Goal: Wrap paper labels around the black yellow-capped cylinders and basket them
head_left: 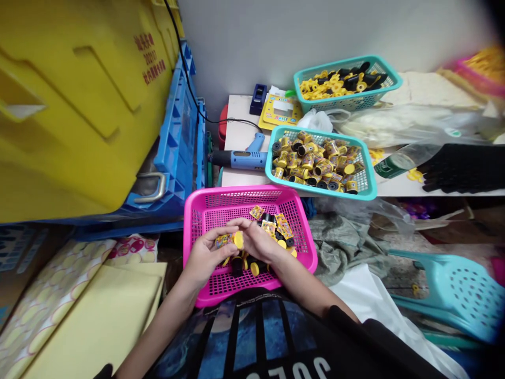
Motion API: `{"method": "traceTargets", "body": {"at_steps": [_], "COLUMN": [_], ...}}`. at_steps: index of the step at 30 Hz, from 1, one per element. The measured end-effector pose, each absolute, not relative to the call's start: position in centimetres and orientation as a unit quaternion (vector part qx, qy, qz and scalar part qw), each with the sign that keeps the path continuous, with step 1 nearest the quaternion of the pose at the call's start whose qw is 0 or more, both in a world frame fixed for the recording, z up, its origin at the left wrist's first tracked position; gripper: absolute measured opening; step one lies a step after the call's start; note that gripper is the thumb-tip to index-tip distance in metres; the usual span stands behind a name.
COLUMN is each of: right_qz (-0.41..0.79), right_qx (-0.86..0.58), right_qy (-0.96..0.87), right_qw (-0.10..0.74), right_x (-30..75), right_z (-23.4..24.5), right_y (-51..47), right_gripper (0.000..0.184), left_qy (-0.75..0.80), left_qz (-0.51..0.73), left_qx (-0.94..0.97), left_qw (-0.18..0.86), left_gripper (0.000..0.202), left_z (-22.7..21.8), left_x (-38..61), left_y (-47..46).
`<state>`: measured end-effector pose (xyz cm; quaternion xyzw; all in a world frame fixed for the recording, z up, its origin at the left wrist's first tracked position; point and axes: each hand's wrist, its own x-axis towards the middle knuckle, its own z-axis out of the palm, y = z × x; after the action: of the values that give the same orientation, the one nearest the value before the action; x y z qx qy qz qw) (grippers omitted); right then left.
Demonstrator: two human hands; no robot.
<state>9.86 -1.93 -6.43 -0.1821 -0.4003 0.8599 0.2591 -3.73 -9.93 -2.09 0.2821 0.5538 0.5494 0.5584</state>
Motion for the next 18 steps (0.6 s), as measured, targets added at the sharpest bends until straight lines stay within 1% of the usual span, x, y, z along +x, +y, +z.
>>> {"method": "traceTargets", "body": {"at_steps": [1, 3, 6, 8, 9, 10, 12, 13, 14, 15, 16, 17, 18], "right_qz": [0.848, 0.778, 0.578, 0.452, 0.399, 0.343, 0.211, 0.138, 0.068, 0.014, -0.019, -0.028, -0.010], "right_qx": [-0.179, -0.178, -0.159, -0.157, -0.175, -0.214, -0.341, -0.412, -0.472, -0.513, -0.537, -0.549, -0.551], "right_qy": [-0.418, -0.519, -0.733, -0.808, -0.822, -0.822, -0.779, -0.736, -0.689, -0.648, -0.620, -0.606, -0.607], "right_qw": [0.273, 0.306, 0.321, 0.343, 0.367, 0.400, 0.482, 0.519, 0.547, 0.562, 0.571, 0.575, 0.572], "right_x": [10.1, 10.7, 11.5, 12.2, 12.7, 13.3, 15.1, 16.2, 17.4, 18.4, 19.3, 20.0, 20.5], "right_z": [-6.3, -5.7, -4.1, -2.8, -2.2, -1.5, -0.1, 0.5, 1.1, 1.5, 1.8, 1.8, 1.6], "right_y": [-1.9, -1.7, -1.5, -0.8, -0.1, 0.9, 3.3, 4.6, 5.7, 6.6, 7.1, 7.3, 7.2], "right_gripper": [0.065, 0.060, 0.048, 0.037, 0.032, 0.030, 0.034, 0.038, 0.044, 0.048, 0.047, 0.041, 0.034], "left_qy": [0.551, 0.555, 0.574, 0.605, 0.627, 0.655, 0.705, 0.732, 0.762, 0.789, 0.812, 0.828, 0.838], "left_qz": [0.552, 0.554, 0.537, 0.510, 0.494, 0.475, 0.420, 0.390, 0.357, 0.326, 0.299, 0.281, 0.267], "left_qx": [0.279, 0.289, 0.348, 0.407, 0.444, 0.482, 0.549, 0.552, 0.539, 0.520, 0.499, 0.475, 0.453], "left_qw": [0.560, 0.550, 0.511, 0.455, 0.407, 0.337, 0.156, 0.083, 0.041, 0.030, 0.055, 0.098, 0.146], "left_gripper": [0.036, 0.041, 0.052, 0.055, 0.054, 0.050, 0.036, 0.032, 0.038, 0.049, 0.061, 0.069, 0.069], "left_z": [-2.2, -2.4, -2.2, -1.8, -1.6, -1.4, -1.2, -1.3, -1.6, -2.0, -2.5, -3.1, -3.6], "left_x": [-3.7, -3.7, -3.5, -3.7, -3.9, -4.3, -5.3, -5.8, -6.4, -6.9, -7.4, -7.9, -8.3], "left_y": [-10.0, -9.9, -9.8, -9.9, -9.9, -10.1, -10.6, -11.0, -11.4, -11.8, -12.2, -12.6, -12.9]}}
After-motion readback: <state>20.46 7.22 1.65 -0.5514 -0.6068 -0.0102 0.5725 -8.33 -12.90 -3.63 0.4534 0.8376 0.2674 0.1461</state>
